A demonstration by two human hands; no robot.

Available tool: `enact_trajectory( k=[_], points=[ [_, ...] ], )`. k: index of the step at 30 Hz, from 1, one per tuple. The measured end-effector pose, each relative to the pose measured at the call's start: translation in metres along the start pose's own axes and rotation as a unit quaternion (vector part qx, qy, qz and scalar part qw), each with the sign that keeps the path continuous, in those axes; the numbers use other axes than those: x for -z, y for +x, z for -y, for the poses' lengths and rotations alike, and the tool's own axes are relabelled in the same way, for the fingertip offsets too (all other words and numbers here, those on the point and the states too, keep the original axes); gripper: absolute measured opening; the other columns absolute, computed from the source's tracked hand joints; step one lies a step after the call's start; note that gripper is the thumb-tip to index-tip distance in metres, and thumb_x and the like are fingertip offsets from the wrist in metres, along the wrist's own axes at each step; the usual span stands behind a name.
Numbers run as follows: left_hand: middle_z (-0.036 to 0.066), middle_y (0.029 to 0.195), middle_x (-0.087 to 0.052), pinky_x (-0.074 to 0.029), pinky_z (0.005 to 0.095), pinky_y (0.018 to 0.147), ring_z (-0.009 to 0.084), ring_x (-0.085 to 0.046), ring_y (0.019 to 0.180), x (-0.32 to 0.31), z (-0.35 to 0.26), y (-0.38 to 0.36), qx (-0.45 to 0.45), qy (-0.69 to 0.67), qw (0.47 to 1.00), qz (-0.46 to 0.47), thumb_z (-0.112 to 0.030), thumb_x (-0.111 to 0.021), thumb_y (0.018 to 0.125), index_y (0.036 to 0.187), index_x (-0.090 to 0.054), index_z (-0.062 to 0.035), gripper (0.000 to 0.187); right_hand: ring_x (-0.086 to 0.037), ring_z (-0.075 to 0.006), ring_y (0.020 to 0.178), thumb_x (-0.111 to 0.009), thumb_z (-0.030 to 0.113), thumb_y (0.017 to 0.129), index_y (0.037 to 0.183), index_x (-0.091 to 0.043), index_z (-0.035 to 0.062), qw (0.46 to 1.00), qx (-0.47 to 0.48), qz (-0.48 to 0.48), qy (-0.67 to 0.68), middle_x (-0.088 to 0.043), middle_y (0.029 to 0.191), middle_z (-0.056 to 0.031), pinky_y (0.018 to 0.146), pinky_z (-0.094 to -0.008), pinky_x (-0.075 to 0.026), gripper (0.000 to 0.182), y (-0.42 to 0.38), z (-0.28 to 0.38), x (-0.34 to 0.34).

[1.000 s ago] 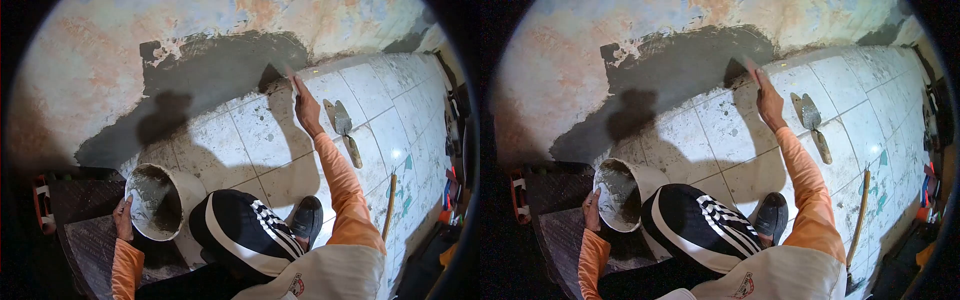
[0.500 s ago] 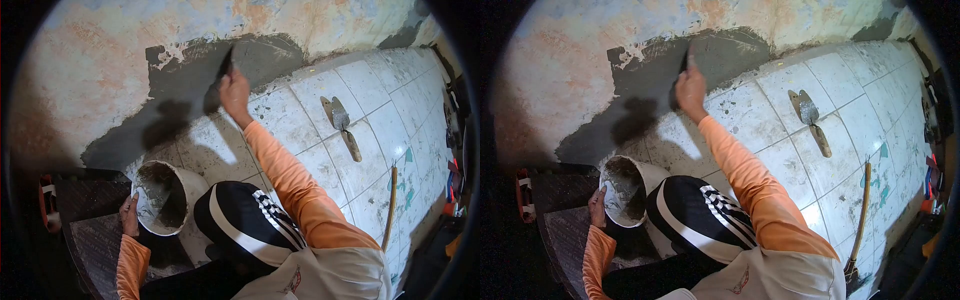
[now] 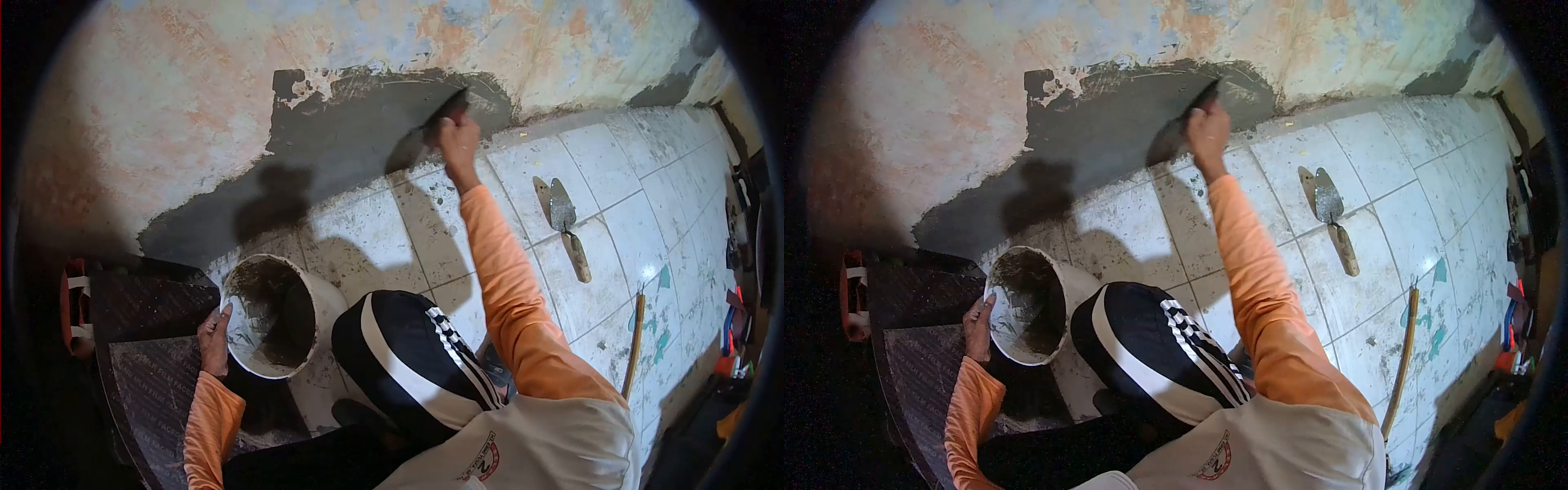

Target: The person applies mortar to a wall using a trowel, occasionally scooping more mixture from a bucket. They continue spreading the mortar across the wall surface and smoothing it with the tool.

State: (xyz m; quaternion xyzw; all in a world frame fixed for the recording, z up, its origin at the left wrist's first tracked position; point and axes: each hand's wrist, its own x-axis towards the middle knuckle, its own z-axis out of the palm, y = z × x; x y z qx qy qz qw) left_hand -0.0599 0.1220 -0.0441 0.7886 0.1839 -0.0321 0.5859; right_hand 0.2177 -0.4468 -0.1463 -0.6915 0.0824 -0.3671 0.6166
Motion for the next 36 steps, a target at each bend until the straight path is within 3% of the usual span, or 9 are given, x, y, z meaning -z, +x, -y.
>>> enact_trajectory(
  k=[2,8,11,14,16,22,24,29,36],
  points=[
    [0.003,0.111,-0.075,-0.052,0.0295,0.089,0.0113,-0.066,0.097,-0.002,0.002,-0.002,0.012,-0.006,1.0,-0.006,-0.023,-0.07,0.106,0.124,-0.075,0.0006,0.03,-0.07,-0.0457,0.081,-0.061,0.007,0.092,0.104,-0.069,-0.0059,0.99,0.072,-0.011,-0.124,-0.073,0.09,-0.0261,0.075,-0.0489,-0.055,0.019,-0.021,0.057,-0.03],
    [0.004,0.114,-0.074,-0.051,0.0288,0.093,0.0117,-0.065,0.102,0.0,0.0,0.0,0.004,-0.013,1.0,0.015,-0.023,-0.07,0.106,0.126,-0.074,0.0014,0.032,-0.066,-0.0305,0.074,-0.063,0.01,0.101,0.11,-0.068,-0.0021,0.99,0.082,0.107,0.051,-0.071,0.084,-0.0208,0.07,-0.0425,-0.052,0.016,-0.127,0.169,-0.097],
    [0.005,0.115,-0.074,-0.052,0.0292,0.092,0.0123,-0.065,0.102,0.002,0.005,0.001,-0.005,-0.009,1.0,0.005,-0.023,-0.069,0.106,0.126,-0.074,0.0025,0.032,-0.07,-0.0414,0.08,-0.06,0.009,0.102,0.119,-0.068,-0.0055,0.973,-0.013,0.177,0.148,-0.071,0.091,-0.0274,0.074,-0.0462,-0.055,0.024,-0.15,0.162,-0.091],
    [0.005,0.115,-0.074,-0.051,0.0286,0.092,0.0119,-0.065,0.102,0.004,0.009,0.003,0.013,-0.033,0.999,0.008,-0.022,-0.07,0.106,0.125,-0.074,0.0026,0.032,-0.069,-0.0308,0.074,-0.061,0.015,0.105,0.103,-0.067,-0.0055,0.987,-0.082,0.126,0.063,-0.07,0.081,-0.0219,0.068,-0.0445,-0.053,0.022,-0.133,0.109,-0.05],
    [0.006,0.115,-0.075,-0.051,0.0285,0.092,0.0126,-0.066,0.102,0.009,0.014,0.006,-0.003,0.002,1.0,0.01,-0.021,-0.069,0.106,0.126,-0.073,0.003,0.032,-0.067,-0.0318,0.072,-0.061,0.017,0.104,0.098,-0.066,-0.0057,0.998,-0.033,0.043,-0.018,-0.07,0.08,-0.0217,0.067,-0.0448,-0.052,0.024,-0.102,0.047,-0.018],
    [0.006,0.115,-0.075,-0.052,0.0285,0.091,0.0119,-0.066,0.101,-0.004,-0.011,-0.005,0.027,-0.006,1.0,0.002,-0.021,-0.069,0.106,0.128,-0.073,0.002,0.032,-0.07,-0.0467,0.084,-0.059,0.005,0.094,0.106,-0.068,-0.0066,0.993,0.055,0.009,-0.101,-0.072,0.092,-0.0293,0.077,-0.0486,-0.055,0.019,-0.049,0.069,-0.033],
    [0.005,0.115,-0.075,-0.051,0.0283,0.091,0.0116,-0.065,0.101,-0.009,-0.014,-0.006,0.04,0.003,0.999,-0.001,-0.022,-0.069,0.106,0.128,-0.073,0.0017,0.032,-0.067,-0.0373,0.075,-0.061,0.01,0.099,0.109,-0.064,-0.006,0.986,0.094,0.042,-0.132,-0.068,0.088,-0.028,0.069,-0.044,-0.051,0.019,-0.083,0.09,-0.063],
    [0.005,0.116,-0.075,-0.052,0.0283,0.092,0.0114,-0.066,0.1,0.0,0.001,0.003,0.008,0.01,1.0,0.001,-0.023,-0.07,0.106,0.128,-0.073,0.0015,0.033,-0.07,-0.0343,0.081,-0.06,0.007,0.102,0.118,-0.065,-0.0043,0.979,0.009,0.202,-0.009,-0.068,0.09,-0.0261,0.072,-0.0433,-0.052,0.02,-0.162,0.137,-0.055],
    [0.006,0.115,-0.076,-0.052,0.0287,0.092,0.0121,-0.067,0.1,-0.006,-0.011,-0.005,0.036,-0.017,0.999,0.005,-0.024,-0.07,0.106,0.127,-0.073,0.001,0.033,-0.07,-0.0385,0.082,-0.06,0.004,0.099,0.141,-0.062,0.0055,0.983,0.062,0.074,-0.153,-0.07,0.097,-0.0223,0.075,-0.0449,-0.055,0.042,-0.102,0.086,0.007]
  ],
)
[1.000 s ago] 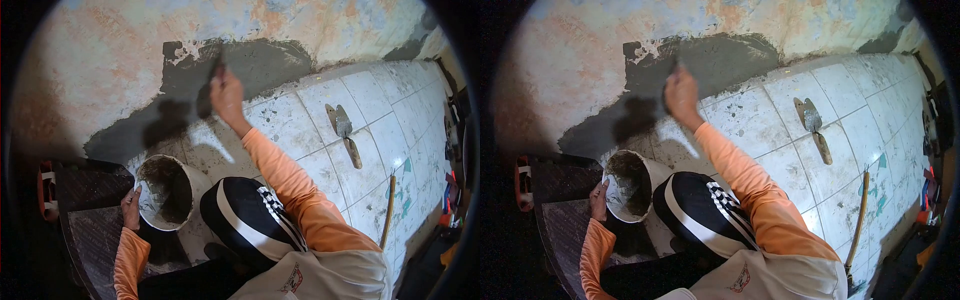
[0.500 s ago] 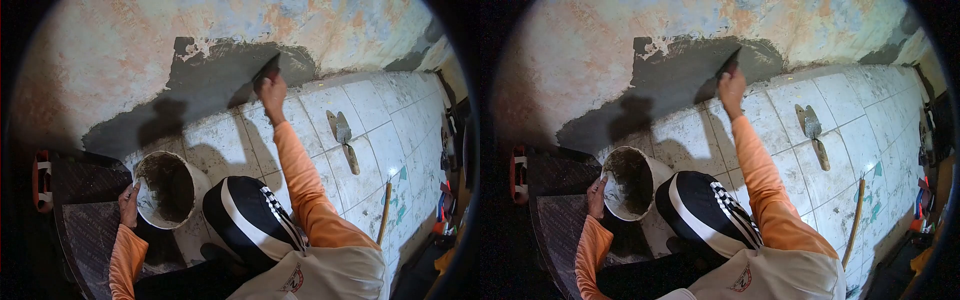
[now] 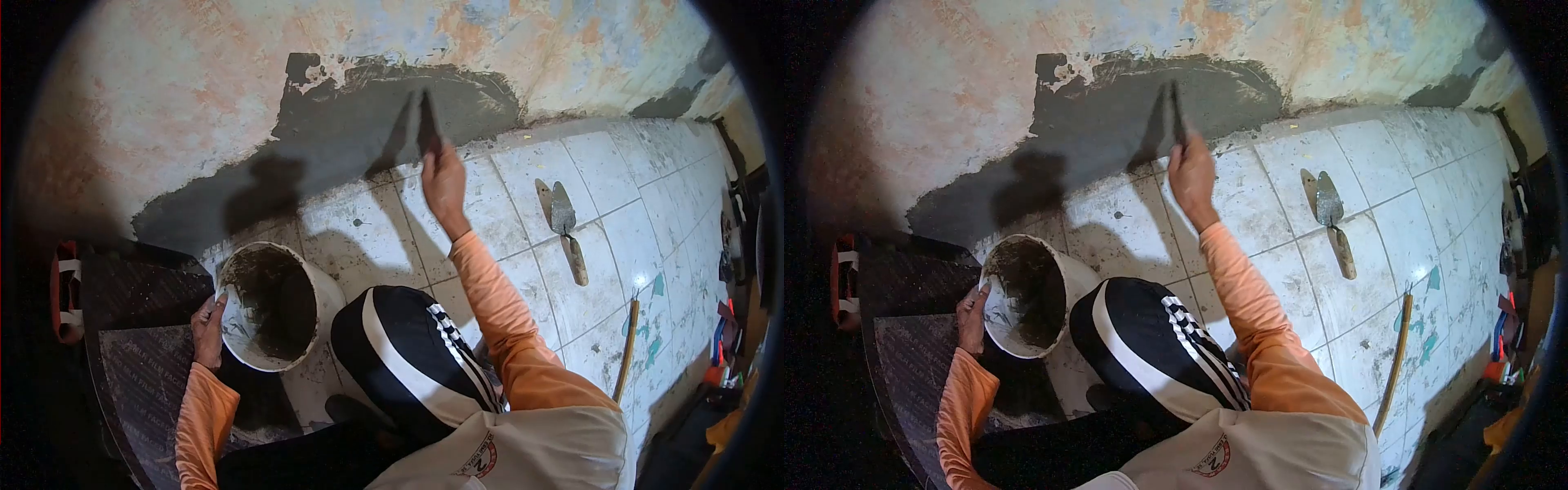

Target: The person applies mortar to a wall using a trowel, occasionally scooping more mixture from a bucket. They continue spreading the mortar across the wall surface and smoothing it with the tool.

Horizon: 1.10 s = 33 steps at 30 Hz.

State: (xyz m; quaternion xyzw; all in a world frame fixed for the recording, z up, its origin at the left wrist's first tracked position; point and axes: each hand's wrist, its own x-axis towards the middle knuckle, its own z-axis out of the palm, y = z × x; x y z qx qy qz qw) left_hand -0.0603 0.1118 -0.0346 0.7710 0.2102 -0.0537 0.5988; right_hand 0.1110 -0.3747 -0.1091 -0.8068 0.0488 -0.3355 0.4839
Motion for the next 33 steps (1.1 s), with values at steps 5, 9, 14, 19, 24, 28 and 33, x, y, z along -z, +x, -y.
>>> enact_trajectory(
  k=[5,9,14,19,24,28,33],
  points=[
    [0.006,0.111,-0.076,-0.053,0.0291,0.09,0.0127,-0.068,0.096,-0.004,-0.007,-0.003,0.002,0.012,1.0,-0.014,-0.024,-0.069,0.106,0.124,-0.075,0.0004,0.031,-0.068,-0.0414,0.081,-0.062,0.005,0.099,0.121,-0.066,-0.0001,0.996,0.059,-0.065,-0.016,-0.067,0.094,-0.0248,0.073,-0.0458,-0.055,0.023,0.04,0.015,-0.021],
    [0.007,0.111,-0.076,-0.053,0.0295,0.09,0.0138,-0.068,0.097,0.003,0.009,0.005,-0.01,0.029,0.999,-0.014,-0.028,-0.069,0.105,0.127,-0.074,0.0012,0.037,-0.069,-0.0414,0.087,-0.063,0.001,0.096,0.133,-0.066,0.0042,0.986,0.142,0.061,0.058,-0.07,0.107,-0.0235,0.078,-0.0461,-0.056,0.037,-0.02,0.086,-0.045],
    [0.008,0.111,-0.076,-0.052,0.0299,0.092,0.0127,-0.066,0.099,0.002,0.0,-0.002,-0.036,0.088,0.995,-0.011,-0.033,-0.068,0.106,0.132,-0.072,0.0025,0.044,-0.069,-0.0453,0.088,-0.064,0.004,0.097,0.12,-0.066,-0.0001,0.949,0.023,0.251,0.189,-0.071,0.102,-0.0264,0.078,-0.0457,-0.056,0.024,-0.067,0.065,-0.078],
    [0.008,0.111,-0.075,-0.052,0.0302,0.092,0.0126,-0.065,0.099,0.0,-0.004,-0.003,-0.033,0.084,0.996,-0.015,-0.033,-0.066,0.107,0.132,-0.07,0.0041,0.045,-0.069,-0.0275,0.074,-0.062,0.008,0.103,0.111,-0.067,-0.0026,0.958,0.051,0.224,0.169,-0.073,0.088,-0.0199,0.071,-0.0392,-0.053,0.015,-0.029,0.047,-0.085],
    [0.01,0.109,-0.075,-0.052,0.0301,0.091,0.0126,-0.066,0.098,0.002,-0.002,-0.002,-0.031,0.088,0.996,-0.014,-0.032,-0.066,0.107,0.132,-0.07,0.0052,0.045,-0.071,-0.0451,0.084,-0.064,0.018,0.103,0.114,-0.068,0.0008,0.955,0.105,0.263,0.092,-0.073,0.093,-0.0259,0.075,-0.0461,-0.055,0.021,0.015,0.09,-0.099],
    [0.011,0.112,-0.076,-0.053,0.0301,0.091,0.0135,-0.066,0.099,0.002,-0.001,0.0,-0.025,0.064,0.998,0.001,-0.032,-0.066,0.107,0.131,-0.07,0.0056,0.045,-0.071,-0.0472,0.09,-0.068,0.023,0.102,0.117,-0.072,0.0085,0.968,0.132,0.214,-0.002,-0.074,0.098,-0.0241,0.075,-0.0502,-0.055,0.021,0.037,0.06,-0.118],
    [0.011,0.112,-0.076,-0.053,0.0305,0.093,0.0138,-0.067,0.1,0.004,0.001,0.001,-0.021,0.103,0.994,-0.027,-0.032,-0.065,0.107,0.133,-0.07,0.0058,0.046,-0.075,-0.018,0.104,-0.065,0.009,0.105,0.124,-0.071,0.0,0.993,0.021,0.032,0.113,-0.079,0.11,-0.013,0.092,-0.0337,-0.059,0.022,0.018,0.027,-0.033]
  ],
)
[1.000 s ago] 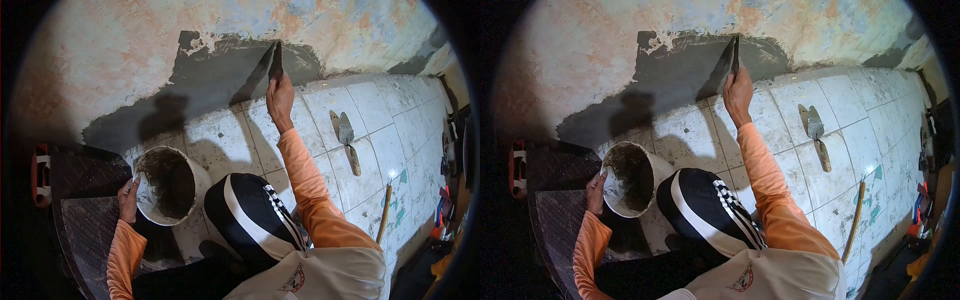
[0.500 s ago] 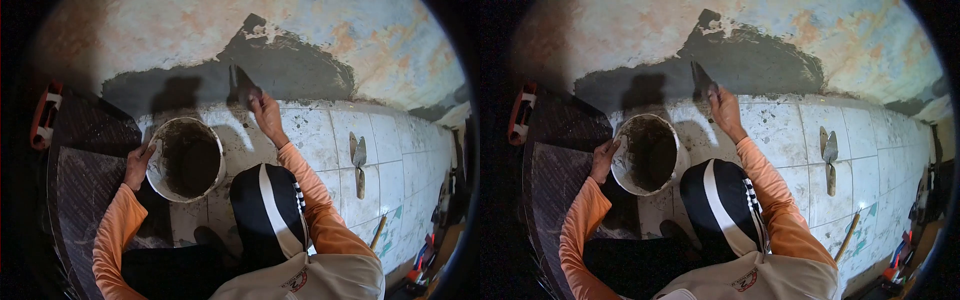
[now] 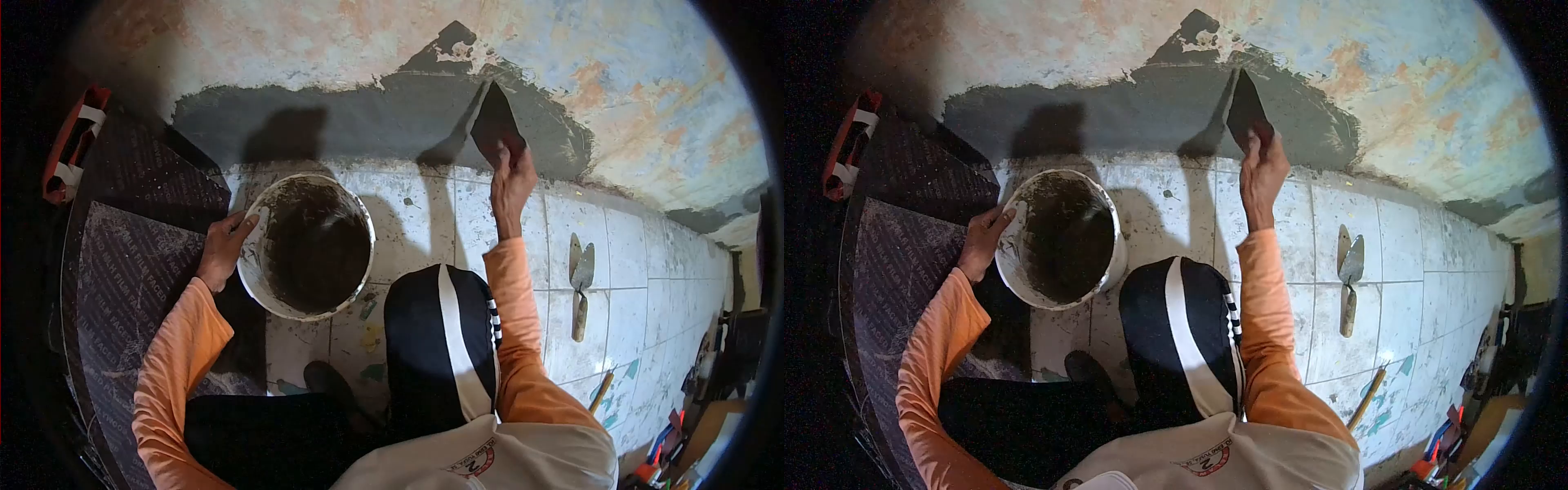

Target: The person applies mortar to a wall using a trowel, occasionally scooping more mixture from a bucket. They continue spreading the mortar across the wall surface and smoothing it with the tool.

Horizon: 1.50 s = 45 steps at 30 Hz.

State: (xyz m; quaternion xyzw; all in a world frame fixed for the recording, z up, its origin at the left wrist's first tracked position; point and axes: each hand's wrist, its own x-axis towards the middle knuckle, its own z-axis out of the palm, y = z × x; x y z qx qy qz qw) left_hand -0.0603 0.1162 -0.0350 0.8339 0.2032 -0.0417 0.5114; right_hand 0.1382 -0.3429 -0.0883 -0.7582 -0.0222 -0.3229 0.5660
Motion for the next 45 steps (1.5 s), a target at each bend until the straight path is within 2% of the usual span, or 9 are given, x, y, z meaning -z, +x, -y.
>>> enact_trajectory(
  k=[3,7,10,17,21,23,26,38,45],
  points=[
    [0.011,0.112,-0.076,-0.053,0.0305,0.093,0.0139,-0.067,0.1,-0.003,-0.008,0.002,-0.007,-0.003,1.0,0.01,-0.032,-0.064,0.107,0.134,-0.069,0.0062,0.047,-0.074,-0.0171,0.096,-0.067,0.01,0.104,0.124,-0.071,0.0033,0.993,0.093,0.058,0.041,-0.079,0.106,-0.0129,0.086,-0.0345,-0.059,0.021,-0.017,-0.031,-0.01],
    [0.01,0.113,-0.076,-0.053,0.0295,0.093,0.0133,-0.067,0.101,-0.003,-0.004,0.004,-0.024,-0.001,1.0,0.013,-0.033,-0.065,0.107,0.134,-0.069,0.0059,0.047,-0.071,-0.0425,0.082,-0.073,0.015,0.098,0.111,-0.073,0.0104,0.977,0.123,0.164,-0.051,-0.073,0.094,-0.0214,0.07,-0.0447,-0.055,0.014,-0.025,0.016,-0.072],
    [0.008,0.113,-0.076,-0.052,0.0294,0.093,0.0124,-0.067,0.1,-0.006,-0.015,-0.003,-0.012,-0.017,1.0,0.014,-0.033,-0.065,0.108,0.135,-0.069,0.0045,0.047,-0.068,-0.0477,0.088,-0.074,0.017,0.098,0.109,-0.073,0.0115,0.967,0.13,0.201,-0.093,-0.072,0.098,-0.0238,0.071,-0.0448,-0.055,0.012,-0.002,0.02,-0.099],
    [0.007,0.115,-0.076,-0.051,0.0298,0.094,0.0127,-0.066,0.099,-0.003,-0.006,0.003,0.001,-0.037,0.999,0.026,-0.033,-0.065,0.107,0.136,-0.069,0.0029,0.046,-0.076,-0.0199,0.092,-0.069,0.012,0.103,0.119,-0.073,0.0014,0.998,0.06,-0.009,0.035,-0.081,0.108,-0.0126,0.082,-0.0353,-0.059,0.02,0.052,-0.03,0.027],
    [0.007,0.115,-0.076,-0.052,0.0305,0.093,0.0127,-0.066,0.1,-0.005,-0.006,0.005,0.011,-0.047,0.999,0.014,-0.032,-0.064,0.108,0.136,-0.069,0.0021,0.044,-0.077,-0.0258,0.097,-0.066,0.013,0.104,0.123,-0.071,0.0035,0.997,0.066,0.013,-0.032,-0.08,0.109,-0.0123,0.087,-0.0378,-0.06,0.021,0.027,-0.055,0.063],
    [0.007,0.115,-0.076,-0.052,0.0302,0.093,0.013,-0.067,0.099,-0.006,-0.007,0.005,0.0,-0.041,0.999,0.014,-0.032,-0.065,0.108,0.137,-0.069,0.0012,0.044,-0.076,-0.033,0.101,-0.061,0.014,0.104,0.121,-0.071,0.0076,0.903,0.135,0.239,-0.332,-0.078,0.114,-0.0115,0.086,-0.046,-0.061,0.021,0.014,-0.057,0.055],
    [0.007,0.114,-0.076,-0.053,0.0296,0.092,0.0135,-0.068,0.099,-0.004,-0.003,0.005,0.011,-0.038,0.999,0.014,-0.031,-0.065,0.107,0.138,-0.069,0.0001,0.044,-0.073,-0.0347,0.109,-0.055,0.014,0.102,0.126,-0.065,0.0137,0.799,0.271,0.332,-0.422,-0.074,0.121,-0.0117,0.08,-0.0504,-0.06,0.027,0.009,-0.077,0.021],
    [0.007,0.114,-0.076,-0.053,0.0299,0.091,0.013,-0.067,0.098,-0.005,-0.007,0.002,-0.014,-0.04,0.999,0.011,-0.034,-0.067,0.107,0.134,-0.071,0.0004,0.044,-0.077,-0.0321,0.084,-0.055,0.017,0.103,0.113,-0.069,0.0201,0.846,0.267,0.164,-0.432,-0.077,0.097,-0.0091,0.064,-0.0488,-0.059,0.018,0.09,0.026,0.089],
    [0.009,0.115,-0.075,-0.053,0.0297,0.092,0.0143,-0.068,0.099,-0.006,-0.005,0.004,-0.001,-0.043,0.999,0.002,-0.035,-0.067,0.106,0.133,-0.071,0.0013,0.045,-0.075,-0.0349,0.101,-0.055,0.016,0.101,0.125,-0.075,0.0186,0.759,0.251,0.322,-0.507,-0.077,0.111,-0.0128,0.084,-0.0462,-0.06,0.031,0.061,-0.128,0.098]
  ],
)
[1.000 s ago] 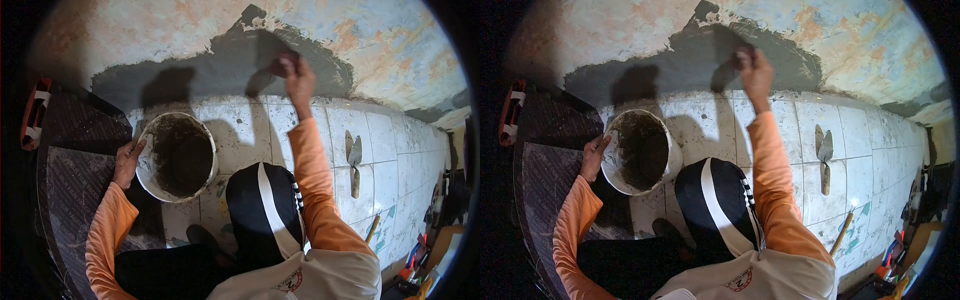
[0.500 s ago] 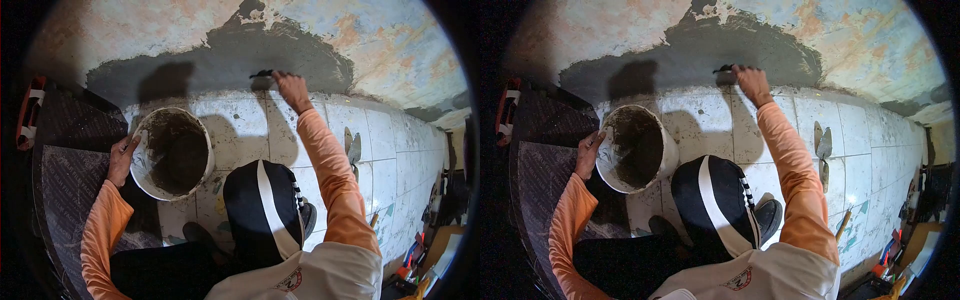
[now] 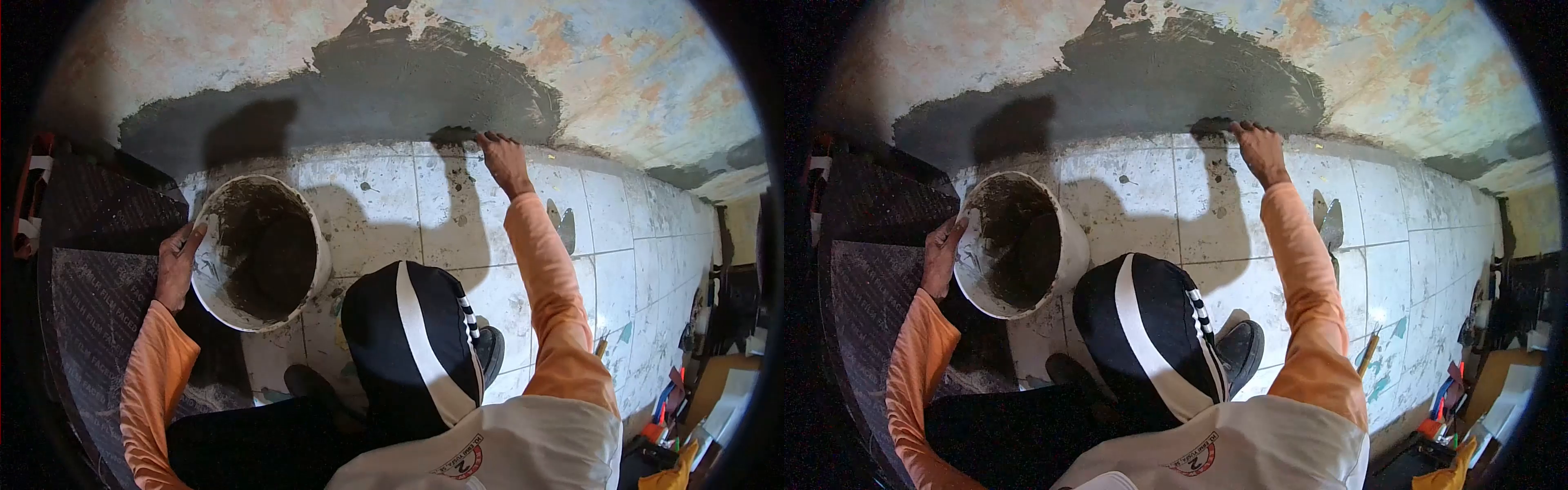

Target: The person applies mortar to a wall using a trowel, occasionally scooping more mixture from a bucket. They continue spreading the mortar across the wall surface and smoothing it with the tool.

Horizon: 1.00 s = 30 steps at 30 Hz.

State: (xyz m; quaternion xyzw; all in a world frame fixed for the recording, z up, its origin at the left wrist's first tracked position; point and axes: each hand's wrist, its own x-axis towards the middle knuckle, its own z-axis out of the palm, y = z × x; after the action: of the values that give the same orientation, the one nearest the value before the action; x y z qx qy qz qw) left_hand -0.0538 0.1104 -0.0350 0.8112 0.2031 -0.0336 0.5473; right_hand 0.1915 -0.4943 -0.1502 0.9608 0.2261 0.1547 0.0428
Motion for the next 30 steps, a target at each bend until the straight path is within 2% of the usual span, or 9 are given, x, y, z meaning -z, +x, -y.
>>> enact_trajectory(
  k=[2,8,10,13,14,16,21,24,30],
  points=[
    [0.008,0.114,-0.076,-0.053,0.0294,0.091,0.0138,-0.068,0.098,0.0,0.0,-0.001,-0.004,0.005,1.0,0.007,-0.034,-0.067,0.106,0.133,-0.072,0.0008,0.044,-0.074,-0.0353,0.104,-0.055,0.012,0.099,0.126,-0.074,0.0176,0.997,-0.001,-0.071,-0.008,-0.076,0.113,-0.0141,0.086,-0.0463,-0.06,0.033,0.011,-0.012,-0.019],
    [0.006,0.113,-0.076,-0.054,0.0284,0.089,0.0118,-0.067,0.097,0.002,0.002,0.001,0.015,0.001,1.0,0.011,-0.029,-0.067,0.108,0.132,-0.073,-0.0008,0.038,-0.075,-0.0341,0.09,-0.058,0.016,0.101,0.114,-0.072,0.0201,0.992,-0.043,-0.119,-0.018,-0.077,0.105,-0.0086,0.072,-0.0473,-0.061,0.02,0.039,-0.026,0.112],
    [0.006,0.113,-0.076,-0.054,0.0282,0.089,0.0114,-0.067,0.097,0.005,0.007,0.004,0.022,0.001,1.0,0.015,-0.028,-0.066,0.108,0.132,-0.073,-0.0008,0.037,-0.076,-0.0311,0.085,-0.06,0.016,0.101,0.11,-0.072,0.0202,0.973,-0.027,-0.231,0.003,-0.077,0.103,-0.0061,0.067,-0.0455,-0.06,0.016,0.029,-0.036,0.14],
    [0.006,0.111,-0.076,-0.055,0.0292,0.087,0.0123,-0.068,0.095,0.001,0.001,0.001,0.021,-0.017,1.0,0.005,-0.029,-0.067,0.107,0.134,-0.072,-0.0004,0.039,-0.076,-0.0305,0.081,-0.061,0.016,0.101,0.11,-0.073,0.0202,0.985,-0.047,-0.168,-0.011,-0.077,0.102,-0.0063,0.065,-0.0449,-0.06,0.015,-0.003,-0.041,0.151],
    [0.006,0.111,-0.076,-0.055,0.0292,0.087,0.0123,-0.068,0.095,0.0,0.0,0.001,0.018,-0.019,1.0,0.007,-0.029,-0.067,0.107,0.134,-0.072,-0.0004,0.039,-0.076,-0.0306,0.075,-0.061,0.014,0.101,0.109,-0.073,0.0192,0.99,-0.039,-0.134,-0.002,-0.077,0.102,-0.0065,0.063,-0.0431,-0.06,0.015,-0.013,-0.041,0.136],
    [0.006,0.111,-0.076,-0.055,0.0294,0.088,0.0129,-0.069,0.094,0.002,0.001,0.001,0.024,-0.008,1.0,-0.001,-0.029,-0.068,0.107,0.134,-0.072,-0.0009,0.039,-0.076,-0.0313,0.085,-0.061,0.011,0.099,0.111,-0.074,0.0176,0.995,-0.04,-0.093,0.01,-0.078,0.104,-0.0078,0.069,-0.0447,-0.061,0.019,-0.03,-0.037,0.08],
    [0.006,0.109,-0.076,-0.055,0.028,0.083,0.0115,-0.068,0.091,0.007,0.007,0.004,0.035,-0.016,0.999,0.004,-0.03,-0.069,0.106,0.132,-0.072,-0.0011,0.039,-0.069,-0.0286,0.113,-0.056,0.012,0.097,0.122,-0.068,0.0174,0.999,-0.049,0.013,-0.02,-0.074,0.121,-0.0079,0.096,-0.0436,-0.054,0.029,-0.055,-0.015,-0.009],
    [0.005,0.108,-0.076,-0.055,0.0271,0.081,0.0104,-0.068,0.089,0.001,0.003,0.001,0.03,-0.018,0.999,-0.005,-0.03,-0.07,0.106,0.132,-0.073,-0.0008,0.039,-0.067,-0.0283,0.116,-0.056,0.012,0.097,0.122,-0.067,0.0164,0.999,-0.021,-0.027,-0.02,-0.072,0.122,-0.0081,0.098,-0.0439,-0.053,0.028,-0.051,-0.006,-0.038],
    [0.004,0.108,-0.076,-0.055,0.0273,0.083,0.0099,-0.067,0.091,0.001,0.003,0.003,0.036,-0.035,0.999,-0.003,-0.027,-0.07,0.106,0.13,-0.073,-0.0007,0.036,-0.065,-0.0303,0.116,-0.058,0.012,0.097,0.125,-0.063,0.0147,0.998,-0.014,0.001,-0.062,-0.069,0.118,-0.0072,0.098,-0.0475,-0.05,0.029,-0.021,-0.007,-0.055]
  ],
)
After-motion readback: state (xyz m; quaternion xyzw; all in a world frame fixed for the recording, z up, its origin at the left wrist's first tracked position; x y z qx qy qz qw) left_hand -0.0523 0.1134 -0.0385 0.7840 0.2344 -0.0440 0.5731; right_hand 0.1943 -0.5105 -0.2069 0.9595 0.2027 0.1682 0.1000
